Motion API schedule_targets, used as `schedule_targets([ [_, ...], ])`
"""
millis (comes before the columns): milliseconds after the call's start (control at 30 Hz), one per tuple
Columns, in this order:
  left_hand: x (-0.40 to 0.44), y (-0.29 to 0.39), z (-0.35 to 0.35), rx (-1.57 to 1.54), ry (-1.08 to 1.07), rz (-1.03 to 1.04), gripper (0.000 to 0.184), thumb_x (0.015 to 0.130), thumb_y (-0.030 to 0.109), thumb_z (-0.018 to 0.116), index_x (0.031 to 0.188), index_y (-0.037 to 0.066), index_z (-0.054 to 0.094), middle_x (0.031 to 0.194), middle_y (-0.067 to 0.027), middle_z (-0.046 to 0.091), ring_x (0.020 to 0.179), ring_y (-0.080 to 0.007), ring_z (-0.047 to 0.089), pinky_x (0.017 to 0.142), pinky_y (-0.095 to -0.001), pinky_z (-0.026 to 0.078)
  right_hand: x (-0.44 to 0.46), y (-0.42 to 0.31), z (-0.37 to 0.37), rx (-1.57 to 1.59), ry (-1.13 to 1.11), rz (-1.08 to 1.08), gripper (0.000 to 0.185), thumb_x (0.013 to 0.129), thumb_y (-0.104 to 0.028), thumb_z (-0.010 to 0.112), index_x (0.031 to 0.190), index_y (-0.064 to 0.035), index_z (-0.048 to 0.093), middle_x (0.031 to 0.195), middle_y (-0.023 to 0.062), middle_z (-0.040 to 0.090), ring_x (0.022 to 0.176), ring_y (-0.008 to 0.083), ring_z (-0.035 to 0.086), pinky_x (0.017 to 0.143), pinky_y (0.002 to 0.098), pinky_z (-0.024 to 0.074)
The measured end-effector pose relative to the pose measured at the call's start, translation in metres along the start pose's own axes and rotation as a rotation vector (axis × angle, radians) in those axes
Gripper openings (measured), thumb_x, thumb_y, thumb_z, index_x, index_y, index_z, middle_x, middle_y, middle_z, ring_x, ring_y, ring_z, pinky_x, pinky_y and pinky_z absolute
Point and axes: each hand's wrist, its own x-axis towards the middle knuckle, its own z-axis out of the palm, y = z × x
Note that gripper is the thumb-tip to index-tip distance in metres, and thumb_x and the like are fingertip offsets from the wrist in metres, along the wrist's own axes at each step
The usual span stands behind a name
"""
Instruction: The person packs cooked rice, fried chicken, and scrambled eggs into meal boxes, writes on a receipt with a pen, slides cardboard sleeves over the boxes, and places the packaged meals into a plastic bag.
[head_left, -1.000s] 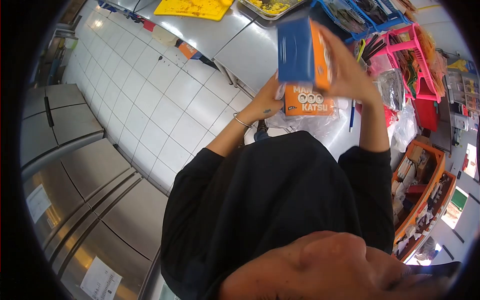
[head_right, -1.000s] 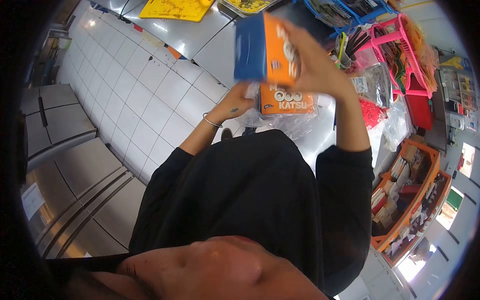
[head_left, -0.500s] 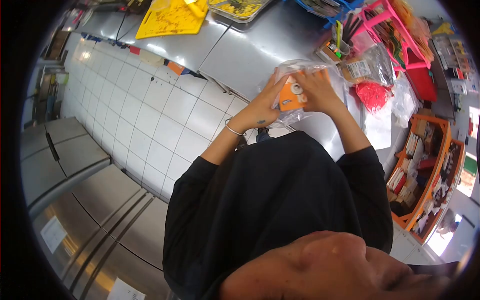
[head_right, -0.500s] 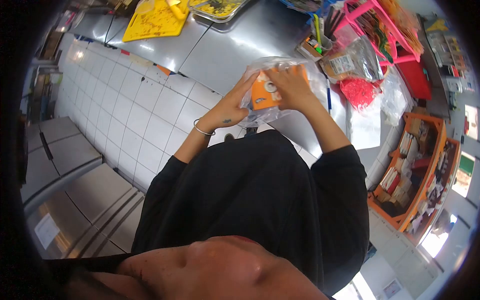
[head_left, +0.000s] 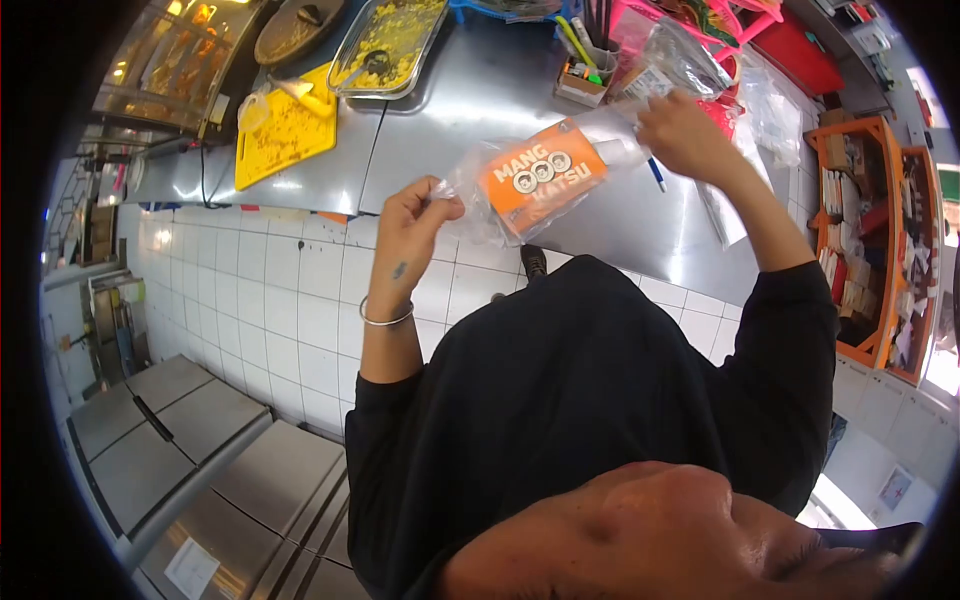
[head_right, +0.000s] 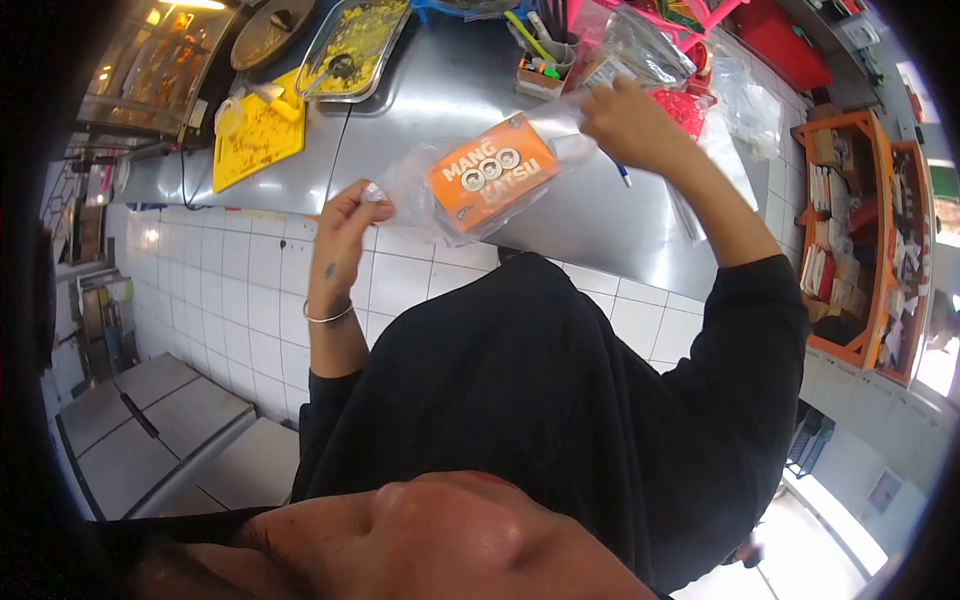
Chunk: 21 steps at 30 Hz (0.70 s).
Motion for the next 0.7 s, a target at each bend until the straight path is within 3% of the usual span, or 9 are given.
schedule_targets([
  [100,-0.006,0.05,0.003,-0.338,-0.029,0.257,0.019,0.086,0.008,0.053,0.098,-0.001,0.065,0.093,-0.0029,0.066,0.089,-0.0088,0.056,0.089,-0.0233,0.039,-0.014,0.012,-0.056,0.387,0.477,-0.111,0.032,0.075,-0.009,0.066,0.107,-0.0122,0.07,0.1,0.0023,0.062,0.108,0.0224,0.056,0.1,0.0451,0.0395],
  [167,-0.005,0.05,0.007,-0.297,0.033,0.225,0.019,0.088,0.008,0.052,0.1,-0.002,0.062,0.101,-0.0089,0.064,0.098,-0.015,0.058,0.097,-0.0291,0.04,-0.006,0.007,-0.041,0.854,0.736,-0.019,0.027,0.079,-0.01,0.06,0.104,-0.0046,0.065,0.101,0.0076,0.063,0.109,0.0232,0.057,0.097,0.0419,0.0429],
  [200,-0.004,0.049,0.008,-0.275,0.065,0.209,0.019,0.088,0.007,0.051,0.101,-0.003,0.061,0.106,-0.0119,0.064,0.102,-0.018,0.059,0.1,-0.032,0.04,0.001,0.004,-0.028,1.089,0.862,0.03,0.025,0.081,-0.011,0.057,0.103,-0.0008,0.063,0.102,0.0103,0.064,0.11,0.0236,0.058,0.095,0.0404,0.0446],
  [233,-0.005,0.047,0.01,-0.326,0.034,0.192,0.02,0.089,0.007,0.051,0.103,-0.003,0.06,0.107,-0.0122,0.064,0.105,-0.0186,0.059,0.102,-0.0328,0.04,0.007,0.003,-0.005,1.302,0.873,0.327,0.025,0.082,-0.017,0.06,0.102,-0.0033,0.066,0.1,0.0124,0.065,0.1,0.0283,0.062,0.088,0.0419,0.048],
  [333,-0.013,0.042,0.019,-0.426,-0.034,0.159,0.023,0.089,0.007,0.052,0.109,-0.003,0.058,0.11,-0.0132,0.064,0.109,-0.0199,0.059,0.104,-0.0344,0.038,0.029,0.02,0.14,1.148,0.393,0.843,0.035,0.089,-0.034,0.058,0.105,-0.0048,0.069,0.09,0.0216,0.068,0.08,0.0394,0.067,0.076,0.0472,0.0529],
  [367,-0.015,0.043,0.02,-0.419,-0.045,0.164,0.023,0.089,0.007,0.052,0.11,-0.002,0.058,0.111,-0.0136,0.064,0.11,-0.0201,0.059,0.105,-0.0344,0.038,0.043,0.006,0.211,0.995,0.429,0.835,0.039,0.088,-0.038,0.059,0.103,-0.0046,0.069,0.09,0.0238,0.068,0.082,0.0409,0.067,0.077,0.0485,0.0526],
  [433,-0.018,0.046,0.024,-0.399,-0.046,0.178,0.024,0.09,0.007,0.052,0.112,-0.002,0.058,0.112,-0.0143,0.064,0.11,-0.0202,0.059,0.105,-0.0344,0.038,0.056,-0.011,0.248,0.868,0.482,0.791,0.041,0.085,-0.042,0.061,0.099,-0.0034,0.069,0.09,0.0266,0.068,0.085,0.0427,0.068,0.076,0.0502,0.0524],
  [567,-0.021,0.049,0.025,-0.386,-0.012,0.193,0.026,0.09,0.007,0.053,0.113,-0.002,0.058,0.112,-0.0148,0.065,0.111,-0.0198,0.059,0.106,-0.0341,0.037,0.069,-0.008,0.216,0.842,0.676,0.619,0.037,0.081,-0.035,0.066,0.095,-0.0007,0.069,0.09,0.0271,0.068,0.085,0.0433,0.068,0.076,0.0508,0.0527],
  [700,-0.022,0.04,0.024,-0.432,-0.018,0.208,0.022,0.093,0.009,0.054,0.112,0.001,0.059,0.107,-0.0078,0.069,0.105,-0.0129,0.059,0.1,-0.0299,0.039,0.07,0.026,0.197,0.818,0.655,0.518,0.033,0.08,-0.029,0.069,0.099,-0.0013,0.071,0.091,0.024,0.07,0.086,0.0402,0.069,0.077,0.0484,0.0536],
])
